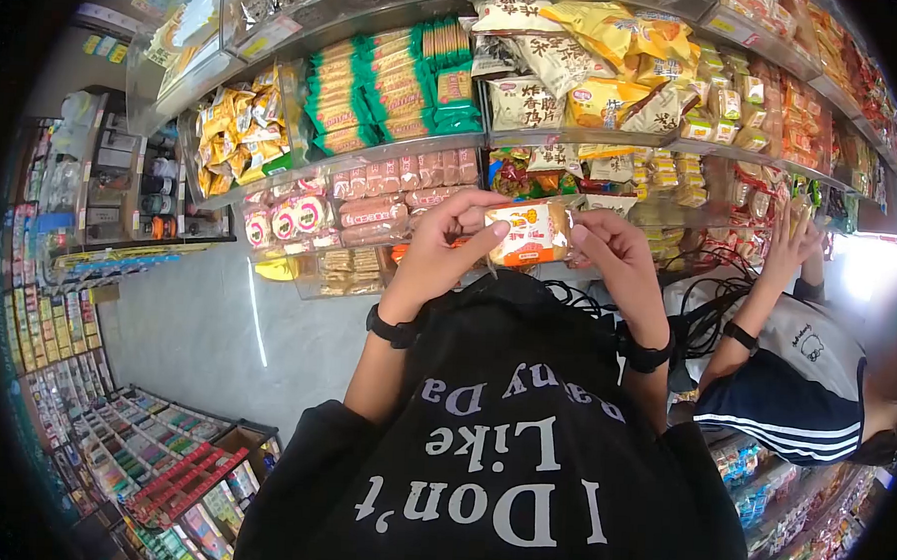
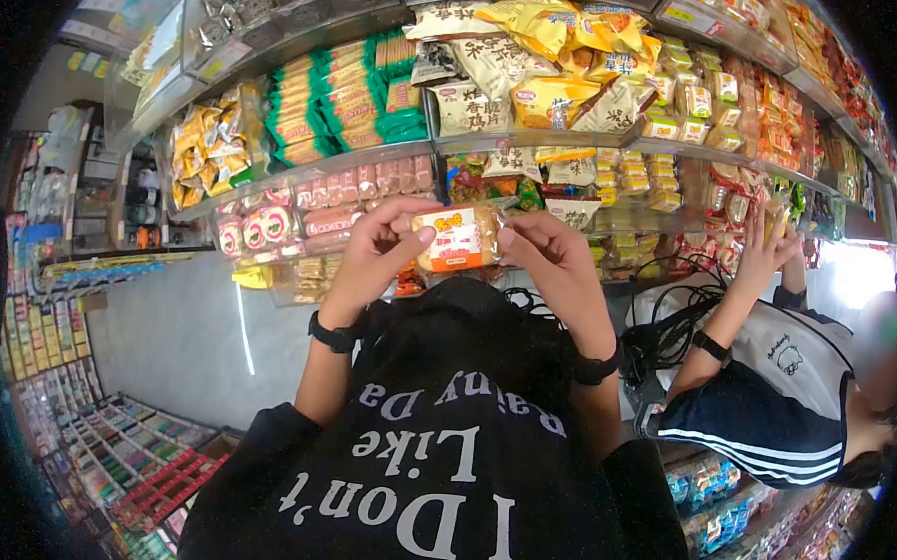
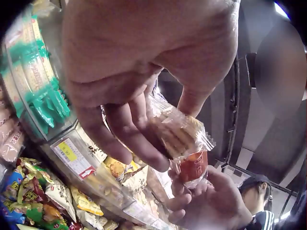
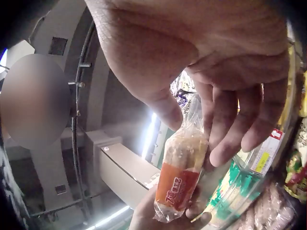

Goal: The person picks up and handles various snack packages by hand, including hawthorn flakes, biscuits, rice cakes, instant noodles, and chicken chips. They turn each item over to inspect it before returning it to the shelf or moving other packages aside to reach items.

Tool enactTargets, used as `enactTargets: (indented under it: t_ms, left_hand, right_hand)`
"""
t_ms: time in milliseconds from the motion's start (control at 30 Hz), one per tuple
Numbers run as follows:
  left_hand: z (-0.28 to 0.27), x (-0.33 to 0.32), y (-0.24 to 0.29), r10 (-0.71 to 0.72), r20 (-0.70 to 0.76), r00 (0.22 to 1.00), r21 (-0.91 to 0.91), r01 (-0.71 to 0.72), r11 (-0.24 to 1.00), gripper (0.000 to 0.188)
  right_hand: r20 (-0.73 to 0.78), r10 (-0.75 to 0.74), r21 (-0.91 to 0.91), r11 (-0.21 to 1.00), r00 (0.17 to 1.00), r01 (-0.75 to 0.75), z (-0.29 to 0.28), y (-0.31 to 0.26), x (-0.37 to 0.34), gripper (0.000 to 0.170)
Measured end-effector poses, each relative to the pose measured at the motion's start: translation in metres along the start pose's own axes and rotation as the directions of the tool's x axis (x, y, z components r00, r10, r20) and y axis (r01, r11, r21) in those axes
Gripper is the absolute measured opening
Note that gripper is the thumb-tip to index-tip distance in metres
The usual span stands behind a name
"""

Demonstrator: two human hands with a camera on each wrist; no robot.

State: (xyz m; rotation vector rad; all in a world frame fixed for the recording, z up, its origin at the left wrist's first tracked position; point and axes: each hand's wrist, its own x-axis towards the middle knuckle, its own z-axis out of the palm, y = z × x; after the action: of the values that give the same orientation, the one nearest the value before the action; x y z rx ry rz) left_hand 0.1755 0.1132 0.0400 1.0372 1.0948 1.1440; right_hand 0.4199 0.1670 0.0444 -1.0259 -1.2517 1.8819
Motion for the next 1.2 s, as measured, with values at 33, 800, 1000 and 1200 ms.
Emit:
enactTargets:
  t_ms: [33, 800, 1000, 1200]
  left_hand:
    - [0.001, 0.0, -0.001, 0.02, 0.0, 1.0, -0.024, -0.02, 1.0, 0.031]
    - [0.009, -0.009, -0.011, -0.011, 0.032, 0.999, 0.014, 0.01, 1.0, 0.029]
    - [0.006, -0.012, -0.009, -0.057, 0.039, 0.998, 0.021, 0.057, 0.998, 0.028]
    - [0.006, -0.015, -0.017, -0.059, 0.03, 0.998, -0.047, 0.061, 0.997, 0.028]
  right_hand:
    - [0.003, 0.005, 0.001, 1.0, 1.0, -0.005, -0.001, 0.001, 0.001, 0.019]
    - [0.036, -0.06, -0.098, 0.993, 0.998, 0.064, -0.019, 0.008, -0.003, 0.023]
    - [0.032, 0.021, -0.217, 0.976, 0.999, -0.014, -0.024, 0.01, -0.005, 0.024]
    - [0.047, -0.057, -0.234, 0.97, 0.997, 0.067, -0.018, 0.01, -0.006, 0.025]
